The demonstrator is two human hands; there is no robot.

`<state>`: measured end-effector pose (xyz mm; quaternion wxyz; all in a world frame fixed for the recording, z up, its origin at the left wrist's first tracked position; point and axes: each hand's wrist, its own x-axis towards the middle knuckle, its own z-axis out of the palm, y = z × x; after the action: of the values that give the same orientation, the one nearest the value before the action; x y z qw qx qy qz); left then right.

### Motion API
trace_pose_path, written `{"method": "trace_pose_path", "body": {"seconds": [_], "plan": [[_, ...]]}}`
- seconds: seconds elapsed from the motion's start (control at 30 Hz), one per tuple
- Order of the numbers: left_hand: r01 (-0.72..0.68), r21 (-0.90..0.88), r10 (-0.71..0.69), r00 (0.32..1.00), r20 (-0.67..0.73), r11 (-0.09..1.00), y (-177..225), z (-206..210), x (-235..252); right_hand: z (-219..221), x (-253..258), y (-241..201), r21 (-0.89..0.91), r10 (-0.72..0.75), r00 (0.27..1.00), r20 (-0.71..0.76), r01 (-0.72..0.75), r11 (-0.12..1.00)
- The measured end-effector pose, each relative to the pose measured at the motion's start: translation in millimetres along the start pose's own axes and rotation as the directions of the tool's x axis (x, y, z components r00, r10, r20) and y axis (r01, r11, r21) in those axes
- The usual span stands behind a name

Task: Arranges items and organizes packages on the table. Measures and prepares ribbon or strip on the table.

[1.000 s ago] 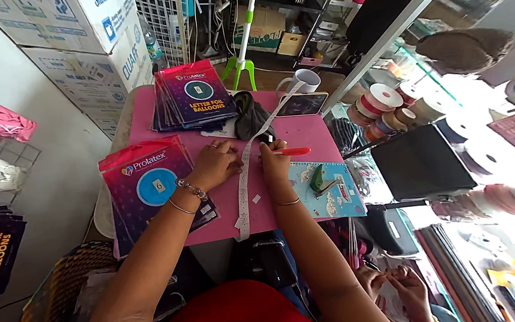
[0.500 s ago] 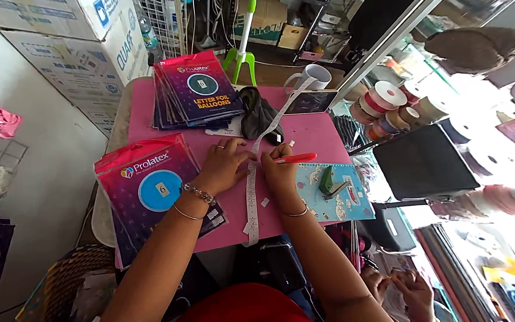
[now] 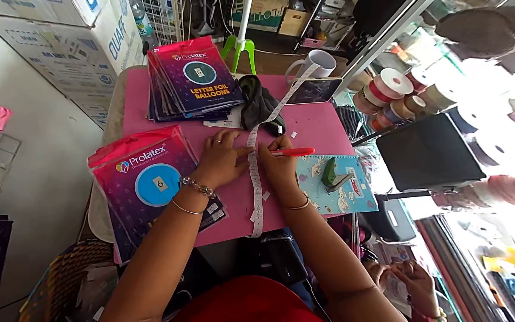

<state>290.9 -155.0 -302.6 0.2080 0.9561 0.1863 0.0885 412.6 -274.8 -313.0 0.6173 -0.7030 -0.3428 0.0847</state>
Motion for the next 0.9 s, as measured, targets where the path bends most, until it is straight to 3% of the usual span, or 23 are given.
{"method": "trace_pose_path", "body": {"seconds": [0.6, 0.9], "plan": [[0.006, -0.018, -0.007, 1.0, -0.019, 1.0, 0.7, -0.7, -1.0, 2.4, 4.5, 5.7, 0.022, -0.027, 0.999, 0.035, 0.026, 0.999], [0.006, -0.032, -0.007, 1.0, -0.026, 0.999, -0.4, 0.7, -0.2, 1.0, 4.9, 7.3, -0.053, -0.049, 0.999, 0.018, 0.05, 0.997]]}}
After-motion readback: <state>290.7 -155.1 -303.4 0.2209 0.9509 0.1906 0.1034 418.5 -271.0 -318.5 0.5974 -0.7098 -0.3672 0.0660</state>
